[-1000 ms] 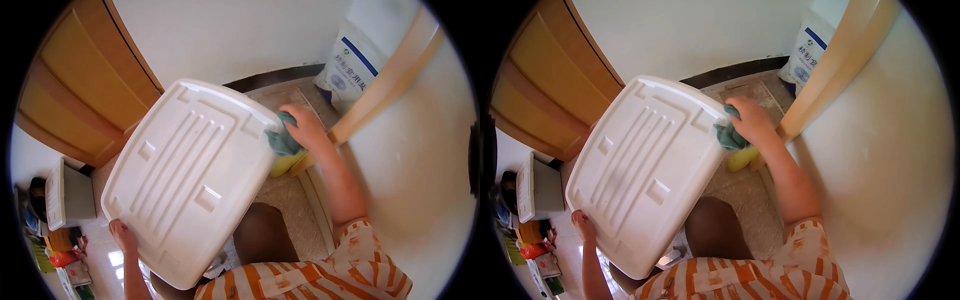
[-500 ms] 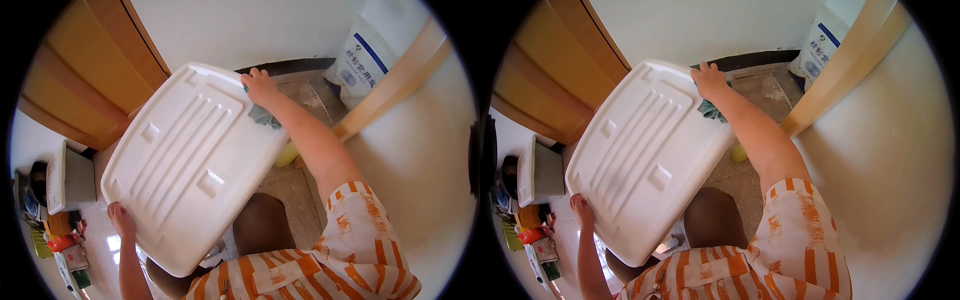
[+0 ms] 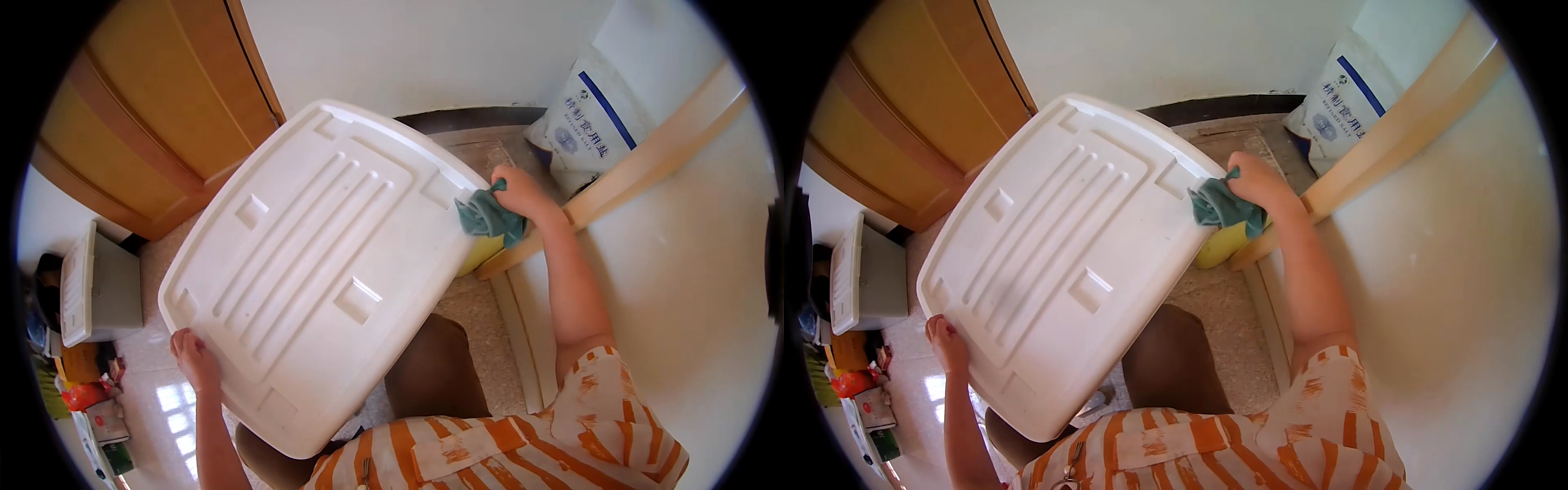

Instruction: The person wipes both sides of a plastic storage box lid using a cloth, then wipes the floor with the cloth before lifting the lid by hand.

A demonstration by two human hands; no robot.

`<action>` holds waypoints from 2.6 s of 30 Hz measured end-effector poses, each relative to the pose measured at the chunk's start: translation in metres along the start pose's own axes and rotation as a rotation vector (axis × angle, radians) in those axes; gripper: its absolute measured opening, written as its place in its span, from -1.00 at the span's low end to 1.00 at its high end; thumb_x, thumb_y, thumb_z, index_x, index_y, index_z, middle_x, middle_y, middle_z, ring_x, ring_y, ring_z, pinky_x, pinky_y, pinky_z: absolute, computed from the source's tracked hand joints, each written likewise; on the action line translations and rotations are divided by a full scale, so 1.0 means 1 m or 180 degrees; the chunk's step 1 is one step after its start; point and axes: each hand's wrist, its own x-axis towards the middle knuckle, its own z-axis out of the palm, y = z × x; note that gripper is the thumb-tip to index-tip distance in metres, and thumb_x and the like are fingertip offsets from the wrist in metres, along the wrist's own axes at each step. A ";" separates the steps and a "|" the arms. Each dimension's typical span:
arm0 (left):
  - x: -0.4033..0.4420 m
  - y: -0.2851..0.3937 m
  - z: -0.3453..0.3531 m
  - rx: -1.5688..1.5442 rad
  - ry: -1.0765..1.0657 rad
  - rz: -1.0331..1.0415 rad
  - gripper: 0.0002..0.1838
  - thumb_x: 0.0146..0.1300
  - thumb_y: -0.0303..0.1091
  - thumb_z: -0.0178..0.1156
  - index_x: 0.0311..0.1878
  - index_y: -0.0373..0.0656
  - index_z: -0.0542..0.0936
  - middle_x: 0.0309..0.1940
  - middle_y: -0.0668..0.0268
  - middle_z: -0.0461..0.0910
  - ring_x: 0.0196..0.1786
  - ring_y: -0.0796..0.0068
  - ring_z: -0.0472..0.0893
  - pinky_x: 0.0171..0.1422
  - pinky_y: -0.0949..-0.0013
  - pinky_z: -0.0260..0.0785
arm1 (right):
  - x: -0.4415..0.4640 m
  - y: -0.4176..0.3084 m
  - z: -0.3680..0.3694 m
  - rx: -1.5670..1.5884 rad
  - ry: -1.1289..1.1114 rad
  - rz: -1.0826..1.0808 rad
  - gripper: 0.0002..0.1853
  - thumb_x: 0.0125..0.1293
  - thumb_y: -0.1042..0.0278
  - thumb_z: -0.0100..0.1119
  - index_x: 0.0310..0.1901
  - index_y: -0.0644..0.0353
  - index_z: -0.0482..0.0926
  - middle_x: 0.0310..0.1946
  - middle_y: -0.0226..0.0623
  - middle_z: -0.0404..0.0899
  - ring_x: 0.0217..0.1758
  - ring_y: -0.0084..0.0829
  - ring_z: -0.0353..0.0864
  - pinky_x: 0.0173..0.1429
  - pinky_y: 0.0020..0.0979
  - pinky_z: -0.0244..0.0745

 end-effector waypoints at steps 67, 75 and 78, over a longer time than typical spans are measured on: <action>0.142 0.408 0.147 -0.1069 -0.0560 0.2424 -0.68 0.13 -0.24 0.28 -0.01 0.04 0.62 0.12 0.29 0.51 0.25 0.21 0.40 0.24 0.25 0.35 | 0.012 -0.008 0.057 0.2106 0.0970 -0.0401 -0.60 0.06 0.33 0.24 -0.01 0.12 0.49 -0.12 -0.11 0.47 -0.05 -0.13 0.49 0.06 -0.25 0.40; 0.143 0.389 0.144 -0.1157 -0.0815 0.2601 -0.63 0.24 -0.33 0.16 0.14 0.00 0.52 0.23 0.22 0.41 0.27 0.15 0.37 0.30 0.24 0.28 | 0.011 -0.003 0.058 0.2200 0.1094 -0.0631 -0.61 0.07 0.36 0.22 -0.02 0.15 0.48 -0.11 -0.11 0.49 -0.05 -0.12 0.50 0.05 -0.24 0.40; 0.134 0.363 0.127 -0.1112 -0.0919 0.2476 -0.62 0.27 -0.37 0.10 0.17 -0.05 0.47 0.25 0.18 0.38 0.29 0.15 0.35 0.30 0.22 0.26 | 0.010 -0.007 0.059 0.2392 0.1335 -0.0583 -0.64 0.08 0.42 0.20 -0.04 0.18 0.49 -0.09 -0.12 0.52 -0.05 -0.13 0.50 0.06 -0.23 0.40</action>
